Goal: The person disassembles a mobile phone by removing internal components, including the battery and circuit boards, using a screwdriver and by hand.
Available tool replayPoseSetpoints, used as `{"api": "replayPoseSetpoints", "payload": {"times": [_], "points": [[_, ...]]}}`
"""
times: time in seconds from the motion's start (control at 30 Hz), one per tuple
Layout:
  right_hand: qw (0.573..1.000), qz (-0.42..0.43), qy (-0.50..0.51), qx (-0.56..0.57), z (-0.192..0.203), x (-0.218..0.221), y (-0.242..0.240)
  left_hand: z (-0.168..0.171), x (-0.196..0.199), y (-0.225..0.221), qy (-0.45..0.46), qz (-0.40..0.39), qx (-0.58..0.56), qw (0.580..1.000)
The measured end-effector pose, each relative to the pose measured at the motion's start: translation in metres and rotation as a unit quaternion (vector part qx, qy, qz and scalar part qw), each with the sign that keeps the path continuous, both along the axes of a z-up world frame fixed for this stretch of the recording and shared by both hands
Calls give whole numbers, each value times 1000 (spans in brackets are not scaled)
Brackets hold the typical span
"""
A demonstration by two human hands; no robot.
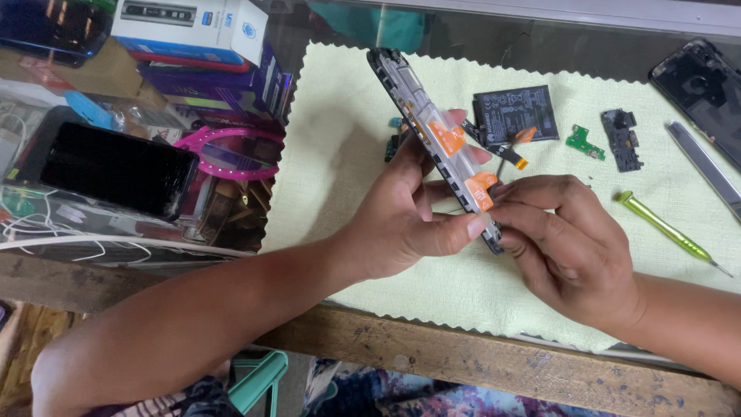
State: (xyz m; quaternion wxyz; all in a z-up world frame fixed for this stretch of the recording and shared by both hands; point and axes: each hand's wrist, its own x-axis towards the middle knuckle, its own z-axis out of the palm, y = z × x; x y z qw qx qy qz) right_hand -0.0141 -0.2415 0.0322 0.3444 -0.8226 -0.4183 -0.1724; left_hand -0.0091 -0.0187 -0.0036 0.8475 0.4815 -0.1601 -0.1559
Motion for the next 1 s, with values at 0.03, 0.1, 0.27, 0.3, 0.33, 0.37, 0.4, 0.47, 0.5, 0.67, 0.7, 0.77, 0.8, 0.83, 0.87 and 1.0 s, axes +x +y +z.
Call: {"api": "replayPoseSetpoints", "payload": {"times": [0.03, 0.1, 0.27, 0.3, 0.33, 0.37, 0.4, 0.47, 0.5, 0.67, 0.7, 0.77, 0.8, 0.83, 0.87, 1.0], "points": [[1000, 0, 7, 1, -1, 0, 0, -1, 0, 0, 4, 4, -2, 1000], [1000, 0, 19, 2, -1, 2, 1, 0, 0, -1, 0, 7, 0, 1000], [998, 35, 46, 5, 2, 8, -5, 4, -3, -2, -9, 27, 7, 1000], [998, 41, 56, 4, 3, 8, -6, 5, -3, -1, -8, 32, 8, 999], [997, 49, 64, 6, 3, 9, -7, 6, -3, -1, -6, 36, 8, 999], [996, 56, 72, 8, 4, 9, -8, 7, -4, -1, -1, 41, 16, 999], [995, 63, 80, 9, 4, 9, -9, 8, -6, -2, 4, 45, 24, 999], [994, 64, 93, 1, 5, 10, -9, 10, -6, -2, 8, 55, 38, 998], [993, 64, 101, -3, 5, 10, -9, 10, -6, -2, 9, 58, 44, 997], [993, 95, 65, -16, 6, 16, -8, 8, -6, -4, 2, 69, 61, 996], [993, 100, 58, -21, 5, 17, -8, 7, -6, -4, 3, 74, 68, 995], [992, 109, 61, -25, 5, 19, -8, 5, -5, -5, -1, 78, 72, 994], [991, 114, 63, -27, 5, 19, -8, 4, -5, -5, -6, 78, 71, 994], [991, 114, 61, -28, 5, 19, -9, 3, -5, -5, -10, 79, 69, 994], [991, 114, 59, -29, 4, 20, -8, 2, -6, -5, -11, 82, 68, 994], [991, 110, 64, -31, 2, 18, -8, -1, -5, -7, -15, 91, 66, 994]]}}
